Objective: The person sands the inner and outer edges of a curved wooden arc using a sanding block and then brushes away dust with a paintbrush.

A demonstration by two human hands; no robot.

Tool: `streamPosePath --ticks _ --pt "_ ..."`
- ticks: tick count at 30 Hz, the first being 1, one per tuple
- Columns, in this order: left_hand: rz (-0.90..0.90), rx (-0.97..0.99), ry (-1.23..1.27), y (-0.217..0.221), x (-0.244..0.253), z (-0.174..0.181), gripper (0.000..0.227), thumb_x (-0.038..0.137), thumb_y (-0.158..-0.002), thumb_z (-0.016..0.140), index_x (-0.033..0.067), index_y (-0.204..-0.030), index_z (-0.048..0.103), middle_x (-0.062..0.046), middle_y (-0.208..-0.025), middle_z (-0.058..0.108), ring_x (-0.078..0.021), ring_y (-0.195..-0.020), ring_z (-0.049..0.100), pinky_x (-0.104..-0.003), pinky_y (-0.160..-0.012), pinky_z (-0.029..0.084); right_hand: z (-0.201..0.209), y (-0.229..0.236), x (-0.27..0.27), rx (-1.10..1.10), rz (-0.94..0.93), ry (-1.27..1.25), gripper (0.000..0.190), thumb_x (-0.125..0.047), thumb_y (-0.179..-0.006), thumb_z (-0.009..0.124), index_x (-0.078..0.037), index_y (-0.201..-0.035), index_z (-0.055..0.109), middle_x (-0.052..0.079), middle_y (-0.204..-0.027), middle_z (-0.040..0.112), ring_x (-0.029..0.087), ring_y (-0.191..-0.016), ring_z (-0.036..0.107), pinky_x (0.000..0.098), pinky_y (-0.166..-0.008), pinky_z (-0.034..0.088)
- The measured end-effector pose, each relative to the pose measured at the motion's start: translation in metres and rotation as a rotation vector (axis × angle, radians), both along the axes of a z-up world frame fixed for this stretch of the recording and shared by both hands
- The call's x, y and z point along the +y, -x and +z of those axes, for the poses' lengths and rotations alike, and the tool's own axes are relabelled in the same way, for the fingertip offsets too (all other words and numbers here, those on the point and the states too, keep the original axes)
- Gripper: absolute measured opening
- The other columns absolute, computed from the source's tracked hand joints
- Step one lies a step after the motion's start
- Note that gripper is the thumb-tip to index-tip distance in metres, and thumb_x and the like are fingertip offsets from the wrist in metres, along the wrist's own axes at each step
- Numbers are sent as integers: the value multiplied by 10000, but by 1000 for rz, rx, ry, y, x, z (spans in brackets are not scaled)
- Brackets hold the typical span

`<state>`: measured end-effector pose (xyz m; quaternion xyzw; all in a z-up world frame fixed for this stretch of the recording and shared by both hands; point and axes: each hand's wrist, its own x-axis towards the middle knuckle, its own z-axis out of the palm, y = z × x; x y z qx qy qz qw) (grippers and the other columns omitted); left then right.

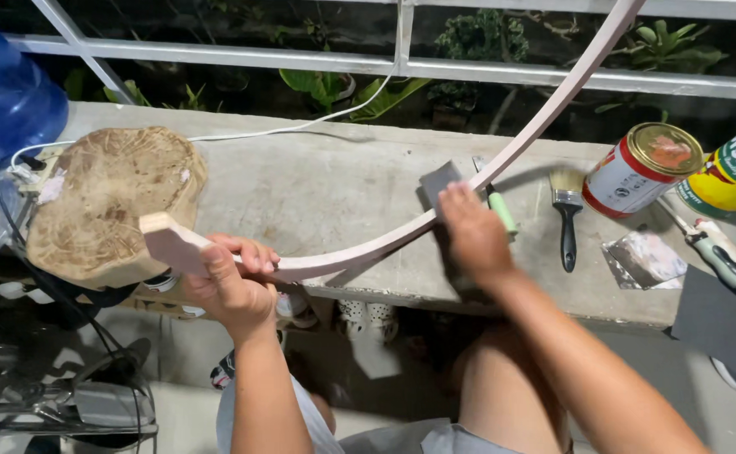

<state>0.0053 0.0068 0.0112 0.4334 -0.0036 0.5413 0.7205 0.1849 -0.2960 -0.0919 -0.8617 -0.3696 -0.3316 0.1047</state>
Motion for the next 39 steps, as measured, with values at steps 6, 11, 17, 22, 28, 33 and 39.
streamPosePath --ticks 6,11,17,22,28,33,39 --pt "16 69 -11 -2 -4 18 410 418 -1035 557 51 -854 516 -48 -493 378 -169 -383 446 -346 -485 550 22 10 -11 -114 -52 166 530 -96 -896 541 -147 -1418 620 82 -1435 647 265 -1358 569 555 -1076 412" --pt "36 55 -29 -15 -2 22 385 370 -1031 582 45 -834 525 -64 -491 404 -177 -371 470 -346 -469 554 4 13 7 -158 65 217 602 -74 -822 585 -93 -1424 558 146 -1435 596 328 -1347 530 584 -1087 381" --pt "45 79 -27 -12 -4 21 372 345 -1047 570 44 -833 524 -71 -491 401 -177 -367 479 -339 -473 559 16 13 -3 -34 34 166 486 -19 -887 514 -50 -1357 634 183 -1373 656 344 -1324 590 505 -1028 488" --pt "50 60 -32 -10 -5 21 344 298 -1050 569 37 -832 520 -74 -491 400 -183 -363 479 -347 -470 559 46 46 18 26 114 259 514 -69 -888 512 -49 -1398 570 187 -1353 652 356 -1320 587 439 -1013 511" --pt "52 58 -46 -8 -12 24 318 271 -1045 577 29 -845 528 -88 -498 420 -183 -378 487 -338 -476 557 45 10 9 -140 163 293 382 -68 -911 527 -35 -1270 653 150 -1133 741 302 -1115 697 391 -899 547" --pt "49 40 -89 -8 -12 22 308 259 -1041 586 37 -835 529 -84 -491 430 -176 -380 494 -324 -467 553 63 19 -6 -270 -61 276 410 -73 -840 624 0 -1238 684 189 -1188 730 337 -1175 677 390 -870 558" --pt "32 26 -99 -7 -10 24 321 275 -1038 590 46 -823 526 -86 -495 441 -173 -379 495 -327 -464 555 56 -9 -32 -232 20 257 447 -53 -812 631 -25 -1252 708 165 -1188 749 362 -1177 653 415 -857 543"
